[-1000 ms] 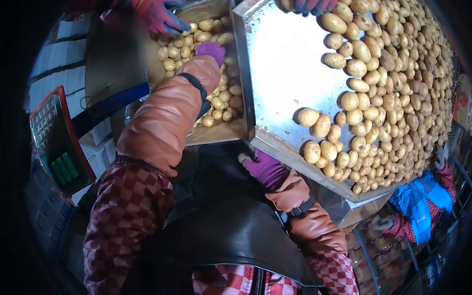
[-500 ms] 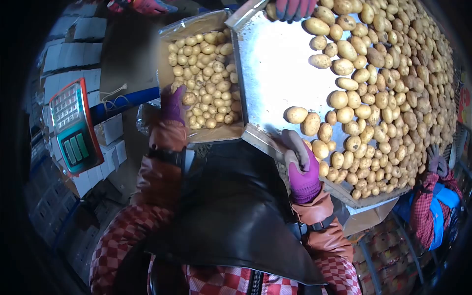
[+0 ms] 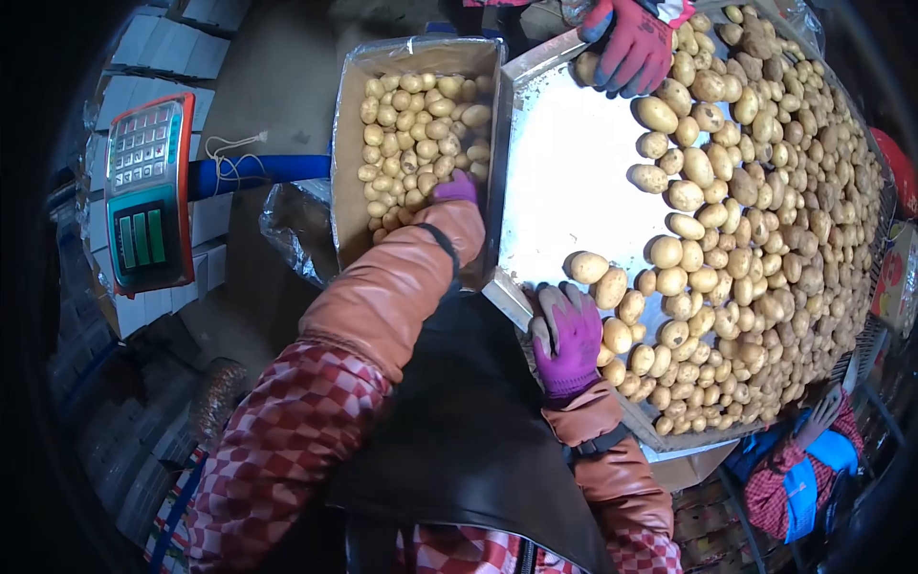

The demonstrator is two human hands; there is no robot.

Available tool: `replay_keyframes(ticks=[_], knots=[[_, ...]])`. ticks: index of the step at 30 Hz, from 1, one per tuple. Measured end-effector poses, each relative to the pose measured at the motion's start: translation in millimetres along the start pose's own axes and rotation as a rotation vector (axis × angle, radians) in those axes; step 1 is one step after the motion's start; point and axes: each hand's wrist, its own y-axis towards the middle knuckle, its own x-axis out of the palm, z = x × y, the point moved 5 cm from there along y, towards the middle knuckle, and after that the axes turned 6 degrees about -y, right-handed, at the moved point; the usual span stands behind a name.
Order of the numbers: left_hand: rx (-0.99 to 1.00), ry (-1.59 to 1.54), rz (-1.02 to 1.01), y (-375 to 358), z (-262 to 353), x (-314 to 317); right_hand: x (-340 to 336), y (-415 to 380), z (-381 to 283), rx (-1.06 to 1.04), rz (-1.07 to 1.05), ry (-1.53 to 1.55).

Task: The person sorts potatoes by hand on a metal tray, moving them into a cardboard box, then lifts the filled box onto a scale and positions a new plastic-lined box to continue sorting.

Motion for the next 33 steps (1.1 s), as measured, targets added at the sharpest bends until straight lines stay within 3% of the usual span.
replay_keyframes(ticks=[4,15,17,18,19,22,24,25,26,28,30,32,33], knots=[[0.069,0.073,-0.182,-8,4,-2,1,4,0,0.008,-0.025,0.013],[0.150,0.144,-0.192,2,0,6,5,-5,2,0.037,-0.043,0.003],[0.153,0.187,-0.371,24,-8,22,3,-6,1,0.022,-0.011,-0.003],[0.107,0.277,-0.622,50,-18,57,1,-5,-2,0.036,-0.030,0.001],[0.351,0.114,-0.114,-35,-5,-43,-3,-4,-6,0.045,-0.045,0.009],[0.480,-0.650,0.201,-72,-54,-65,-5,-8,-9,0.032,-0.024,0.082],[0.079,-1.650,0.049,-112,-79,-91,2,-15,-5,-0.015,0.090,0.056],[-0.021,-1.860,0.141,-140,-88,-123,5,-18,-2,-0.013,0.079,0.059],[0.124,-1.828,0.246,-161,-87,-150,7,-20,0,-0.031,0.096,0.059],[0.443,-1.934,0.082,-207,-61,-194,13,-27,7,-0.024,0.109,0.023],[0.846,-1.663,-0.014,-260,-32,-223,15,-29,10,-0.051,0.107,0.027],[0.891,-1.660,0.120,-281,-31,-237,16,-30,11,-0.061,0.086,0.038],[0.791,-1.653,0.184,-281,-40,-231,16,-30,12,-0.062,0.066,0.048]])
